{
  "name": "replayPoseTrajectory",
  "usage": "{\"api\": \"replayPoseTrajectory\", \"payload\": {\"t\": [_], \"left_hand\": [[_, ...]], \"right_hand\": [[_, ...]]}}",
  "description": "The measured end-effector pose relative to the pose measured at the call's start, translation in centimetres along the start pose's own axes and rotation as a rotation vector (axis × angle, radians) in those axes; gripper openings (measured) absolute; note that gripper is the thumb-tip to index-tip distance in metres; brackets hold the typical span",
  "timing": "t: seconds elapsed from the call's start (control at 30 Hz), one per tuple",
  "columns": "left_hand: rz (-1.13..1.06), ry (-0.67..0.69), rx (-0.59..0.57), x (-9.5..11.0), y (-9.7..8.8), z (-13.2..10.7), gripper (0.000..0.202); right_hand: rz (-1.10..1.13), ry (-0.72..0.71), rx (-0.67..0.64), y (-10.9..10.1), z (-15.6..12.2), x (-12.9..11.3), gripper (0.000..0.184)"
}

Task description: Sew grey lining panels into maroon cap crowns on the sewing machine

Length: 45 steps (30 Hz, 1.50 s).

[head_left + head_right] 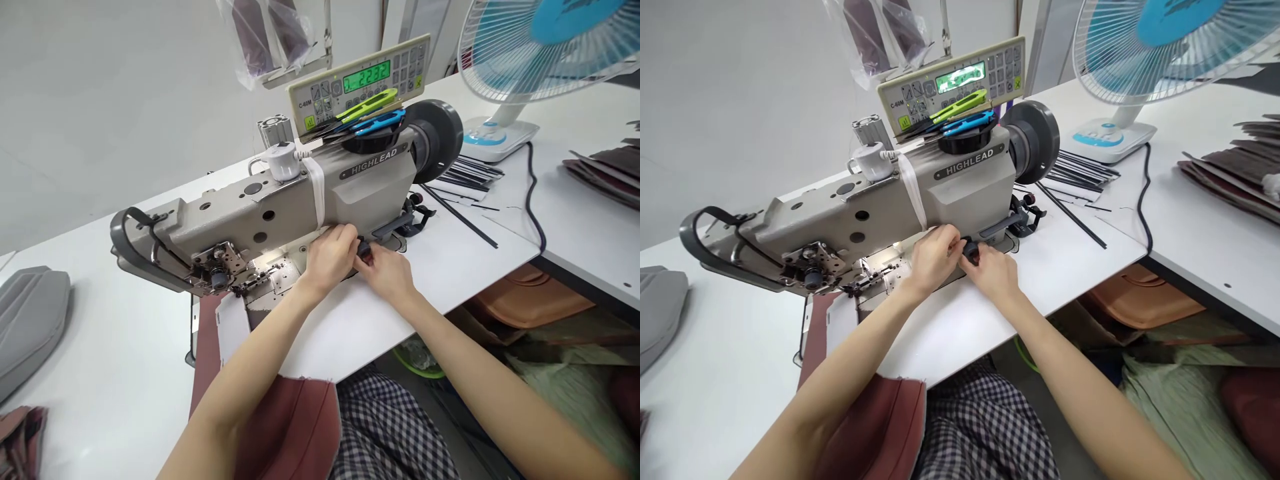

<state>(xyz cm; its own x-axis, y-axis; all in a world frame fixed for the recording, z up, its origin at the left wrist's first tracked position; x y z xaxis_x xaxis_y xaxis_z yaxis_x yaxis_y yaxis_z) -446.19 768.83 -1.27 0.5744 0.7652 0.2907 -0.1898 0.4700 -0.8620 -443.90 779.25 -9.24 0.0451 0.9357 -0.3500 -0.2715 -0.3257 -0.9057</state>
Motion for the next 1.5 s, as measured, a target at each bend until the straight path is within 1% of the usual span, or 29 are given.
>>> {"api": "replayPoseTrajectory", "payload": {"t": [0.1, 0.27, 0.37, 0.53, 0.63, 0.7, 0.77, 0.83, 0.93, 1.03, 1.13, 1.2, 1.27, 1.4, 1.5], "left_hand": [[0.043, 0.017, 0.025, 0.2, 0.2, -0.1, 0.018], [-0.051, -0.021, 0.046, -0.1, -0.2, -0.1, 0.020], [-0.099, -0.033, 0.052, -0.1, -0.4, -0.1, 0.023], [-0.132, -0.008, 0.079, -0.1, -0.5, -0.2, 0.023], [-0.139, -0.015, 0.073, -0.4, -0.5, -0.1, 0.022], [-0.172, -0.015, 0.038, -0.6, -0.7, 0.0, 0.022], [-0.236, -0.007, -0.021, -0.7, -1.2, -0.1, 0.019], [-0.290, 0.010, -0.056, -1.0, -2.1, -0.5, 0.014], [-0.293, 0.020, -0.035, -1.9, -4.1, -1.5, 0.009], [-0.262, 0.023, -0.035, -2.9, -4.9, -2.6, 0.008], [-0.248, 0.030, -0.056, -3.4, -4.6, -3.3, 0.009], [-0.251, -0.009, -0.088, -3.6, -3.9, -3.3, 0.009], [-0.241, -0.057, -0.131, -3.8, -2.9, -3.1, 0.008], [-0.169, -0.077, -0.186, -3.7, -1.6, -3.1, 0.003], [-0.187, -0.164, -0.162, -4.6, -1.7, -2.8, 0.002]], "right_hand": [[-0.016, 0.018, -0.021, 0.1, 0.1, 0.1, 0.047], [0.033, 0.053, -0.069, 0.8, 0.4, 0.4, 0.052], [0.064, 0.067, -0.086, 1.1, 0.4, 0.6, 0.052], [0.098, 0.101, -0.092, 1.4, 0.3, 1.0, 0.051], [0.115, 0.102, -0.098, 1.5, 0.3, 1.0, 0.052], [0.124, 0.098, -0.103, 1.3, 0.2, 0.9, 0.052], [0.130, 0.096, -0.110, 1.0, 0.1, 0.7, 0.052], [0.130, 0.091, -0.115, 0.8, 0.0, 0.4, 0.050], [0.101, 0.076, -0.094, 0.4, 0.0, -0.1, 0.045], [0.055, 0.071, -0.058, 0.2, -0.1, -0.3, 0.045], [0.043, 0.070, -0.047, 0.3, -0.2, -0.4, 0.047], [0.072, 0.066, -0.065, 0.4, -0.1, -0.2, 0.047], [0.136, 0.058, -0.121, 0.8, 0.3, 0.2, 0.046], [0.242, 0.035, -0.274, 1.4, 1.3, 0.5, 0.050], [0.174, 0.055, -0.270, 0.8, 1.8, 0.4, 0.047]]}}
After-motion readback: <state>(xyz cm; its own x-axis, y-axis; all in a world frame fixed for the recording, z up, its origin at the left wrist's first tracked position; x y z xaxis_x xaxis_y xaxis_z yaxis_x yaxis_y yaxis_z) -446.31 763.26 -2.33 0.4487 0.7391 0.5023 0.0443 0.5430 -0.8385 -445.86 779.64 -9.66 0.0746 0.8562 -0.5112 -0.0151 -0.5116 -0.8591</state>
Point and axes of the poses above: each hand's wrist, its own z-axis towards the middle knuckle, its own y-axis out of the palm, x = y × z, the point moved 10 cm from there along z, towards the middle knuckle, and after that the axes turned 13 degrees about -y, right-handed, at the moved point
